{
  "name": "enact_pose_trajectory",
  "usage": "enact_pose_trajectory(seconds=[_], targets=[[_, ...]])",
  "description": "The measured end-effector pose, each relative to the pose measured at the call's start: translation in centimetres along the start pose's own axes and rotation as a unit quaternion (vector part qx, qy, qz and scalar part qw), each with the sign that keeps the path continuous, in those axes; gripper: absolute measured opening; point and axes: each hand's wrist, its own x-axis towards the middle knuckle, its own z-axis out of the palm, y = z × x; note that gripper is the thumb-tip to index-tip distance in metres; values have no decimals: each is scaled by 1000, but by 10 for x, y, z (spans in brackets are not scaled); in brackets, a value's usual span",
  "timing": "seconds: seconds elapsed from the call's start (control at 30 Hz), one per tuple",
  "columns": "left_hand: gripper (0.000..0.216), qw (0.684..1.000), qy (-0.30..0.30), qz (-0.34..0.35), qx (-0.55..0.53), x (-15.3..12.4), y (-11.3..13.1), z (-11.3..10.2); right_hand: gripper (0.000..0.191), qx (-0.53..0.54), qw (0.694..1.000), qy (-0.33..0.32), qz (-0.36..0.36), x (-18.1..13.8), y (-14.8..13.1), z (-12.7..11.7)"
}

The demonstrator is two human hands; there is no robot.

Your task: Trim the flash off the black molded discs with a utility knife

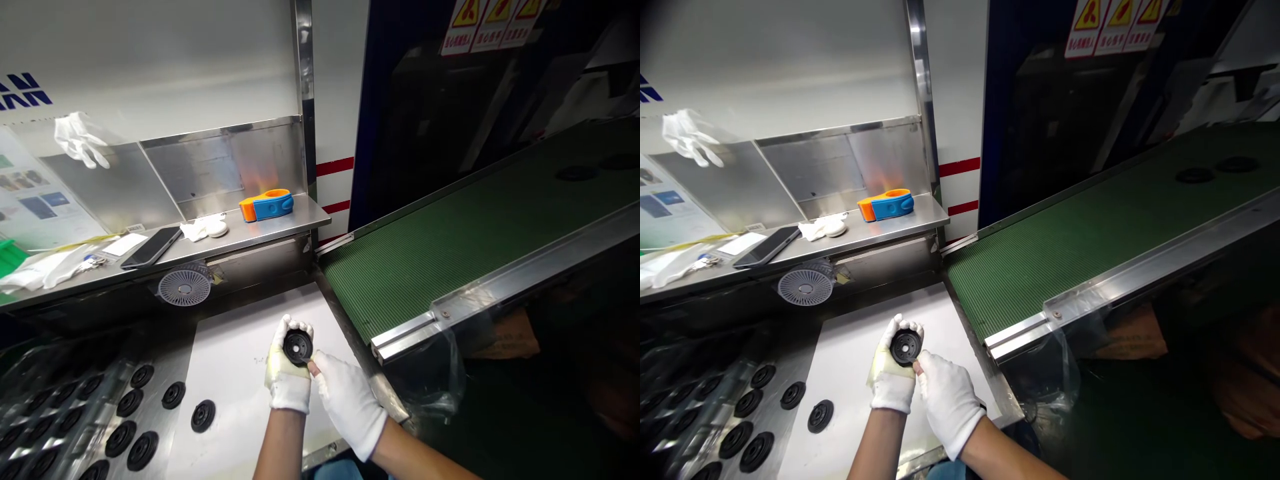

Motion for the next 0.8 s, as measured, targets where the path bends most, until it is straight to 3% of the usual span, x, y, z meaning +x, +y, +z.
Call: enact_pose_trajectory(seconds=[0.2, 0.4, 0.53, 0.7, 0.8], targets=[[21, 996, -37, -51, 67, -6, 4, -7, 29, 2, 1000, 27, 8, 3, 10, -6], [9, 999, -23, -28, 14, 1, -2, 1, 27, -28, 999, 24, 18, -1, 5, -3], [12, 1000, 3, -8, 1, 0, -5, -1, 23, 0, 1000, 7, 6, -5, -1, -1], [23, 995, -50, -68, 52, -5, 0, -10, 28, -7, 1000, 29, 3, -4, 6, -6], [22, 996, -51, -59, 53, -3, 1, -8, 27, -20, 999, 37, 22, -2, 11, -6]])
